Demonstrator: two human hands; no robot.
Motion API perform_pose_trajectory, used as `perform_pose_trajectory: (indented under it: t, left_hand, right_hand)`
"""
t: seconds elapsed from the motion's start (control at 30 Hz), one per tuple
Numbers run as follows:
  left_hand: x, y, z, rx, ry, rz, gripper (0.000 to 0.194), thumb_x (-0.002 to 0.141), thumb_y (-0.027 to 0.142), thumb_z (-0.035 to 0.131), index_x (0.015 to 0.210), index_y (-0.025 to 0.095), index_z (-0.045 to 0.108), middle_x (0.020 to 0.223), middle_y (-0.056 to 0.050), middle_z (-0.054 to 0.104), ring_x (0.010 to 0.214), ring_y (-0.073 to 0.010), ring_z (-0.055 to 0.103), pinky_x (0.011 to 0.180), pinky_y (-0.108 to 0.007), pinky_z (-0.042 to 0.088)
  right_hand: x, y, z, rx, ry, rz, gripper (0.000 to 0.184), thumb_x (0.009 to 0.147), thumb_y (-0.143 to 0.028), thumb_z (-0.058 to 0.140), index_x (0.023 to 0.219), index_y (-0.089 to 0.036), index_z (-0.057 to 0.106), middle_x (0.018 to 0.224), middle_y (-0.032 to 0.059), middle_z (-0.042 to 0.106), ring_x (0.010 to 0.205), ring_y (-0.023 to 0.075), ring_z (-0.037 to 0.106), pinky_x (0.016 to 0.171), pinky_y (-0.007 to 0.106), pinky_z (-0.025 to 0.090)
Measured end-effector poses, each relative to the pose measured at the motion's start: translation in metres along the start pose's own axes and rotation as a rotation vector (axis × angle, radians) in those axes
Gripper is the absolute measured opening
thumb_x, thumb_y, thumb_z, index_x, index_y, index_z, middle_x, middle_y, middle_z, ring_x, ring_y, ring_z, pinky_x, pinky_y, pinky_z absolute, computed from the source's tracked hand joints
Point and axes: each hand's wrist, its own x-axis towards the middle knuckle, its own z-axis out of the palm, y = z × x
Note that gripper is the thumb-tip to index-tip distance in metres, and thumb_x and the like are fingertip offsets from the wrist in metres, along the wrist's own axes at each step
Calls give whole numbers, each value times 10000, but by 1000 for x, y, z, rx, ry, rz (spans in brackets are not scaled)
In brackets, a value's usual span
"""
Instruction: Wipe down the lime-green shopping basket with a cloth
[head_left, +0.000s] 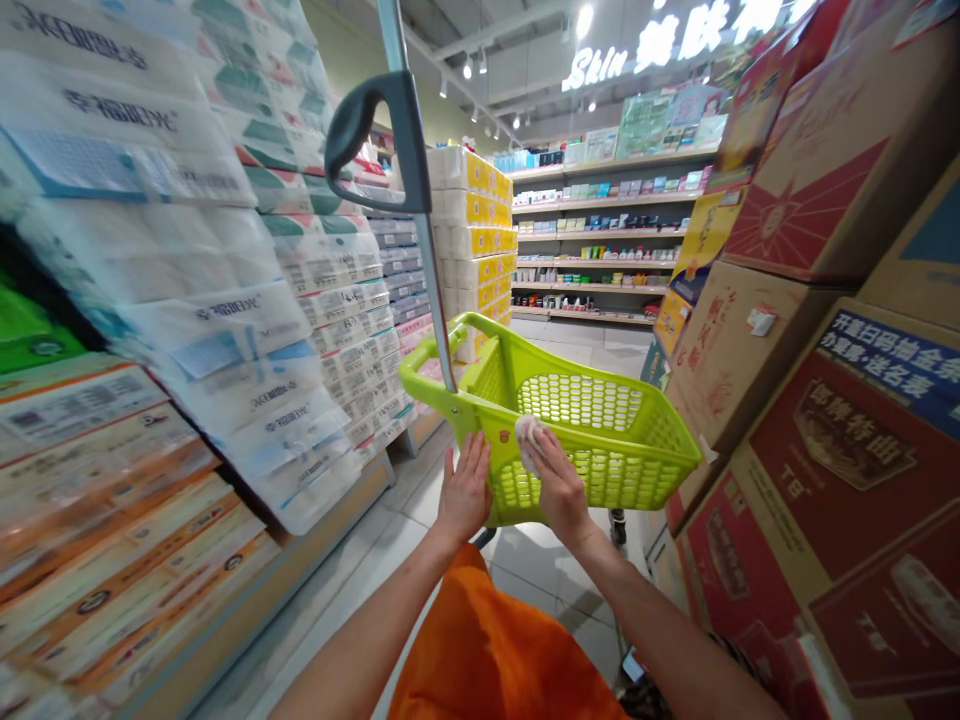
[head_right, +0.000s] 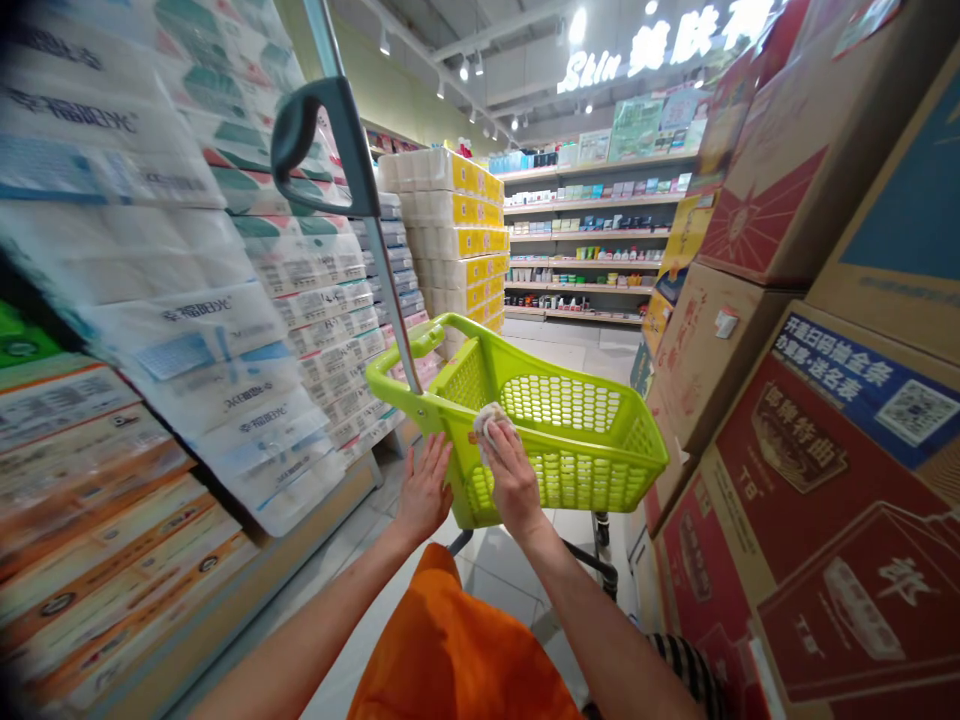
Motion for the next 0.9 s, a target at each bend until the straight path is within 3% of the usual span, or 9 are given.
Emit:
perform_pose_trajectory:
  t: [0.07, 0.23, 0.37, 0.47, 0.6, 0.7, 0.8, 0.9]
  left_hand:
    - [-3, -6, 0, 20, 5, -50, 610, 703, 127, 430, 1307, 106, 347, 1409, -124, 319, 1326, -237, 224, 1081, -482, 164]
    - [-13, -24, 2, 40, -41, -171, 621, 687, 136, 458, 1298, 89, 357, 1411, -143, 309, 1319, -258, 238, 1070, -482, 200]
    - [-15, -38, -4, 25, -41, -275, 641, 672, 108, 461, 1300, 71, 342, 1417, -157, 287, 1322, -263, 226, 1069, -492, 189]
    - [-11, -43, -10, 12, -30, -324, 639, 676, 119, 468, 1298, 60, 339, 1415, -167, 285, 1320, -273, 228, 1065, -502, 189]
    - [-9, -44, -11, 4, -4, -311, 628, 690, 136, 472, 1299, 68, 340, 1411, -169, 291, 1317, -272, 236, 1068, -493, 186]
    - [-8, -42, -9, -6, 35, -275, 645, 686, 133, 476, 1310, 86, 320, 1405, -171, 304, 1318, -269, 236, 1068, -491, 186]
    - [1, -33, -9, -23, 74, -230, 660, 685, 122, 464, 1322, 95, 294, 1411, -166, 295, 1324, -260, 220, 1070, -493, 180]
    - [15, -21, -13, -43, 97, -168, 640, 702, 136, 447, 1321, 85, 293, 1417, -160, 286, 1329, -251, 206, 1077, -490, 162]
  right_hand:
    - [8, -2, 4, -20, -23, -20, 525, 806, 3, 312, 1281, -187, 431, 1302, 93, 478, 1288, 215, 308, 1030, 440, 364]
    - [-10, -19, 22, 6, -201, -98, 511, 790, 22, 312, 1198, -195, 531, 1141, 84, 610, 1180, 176, 467, 913, 341, 493]
    - [32, -46, 32, 52, -98, -123, 476, 829, -32, 339, 1266, -181, 454, 1307, 72, 476, 1282, 183, 324, 1040, 379, 369]
    - [55, -55, 48, 8, -158, -123, 449, 833, -57, 367, 1254, -175, 471, 1317, 83, 463, 1274, 205, 336, 1057, 406, 332]
    - [23, -50, 61, -10, -375, -125, 416, 809, -57, 429, 1190, -185, 538, 1112, 84, 619, 1125, 192, 505, 948, 352, 455]
    - [21, -44, 44, 46, -264, -110, 443, 822, -46, 383, 1222, -190, 507, 1197, 68, 570, 1211, 174, 424, 991, 333, 424]
    - [58, -38, 27, 40, -48, -47, 494, 825, -24, 312, 1266, -195, 457, 1320, 47, 462, 1305, 175, 276, 1068, 376, 330]
    - [79, -22, 23, -13, -46, -20, 515, 803, -7, 311, 1262, -184, 462, 1295, 60, 488, 1305, 179, 276, 1064, 393, 332]
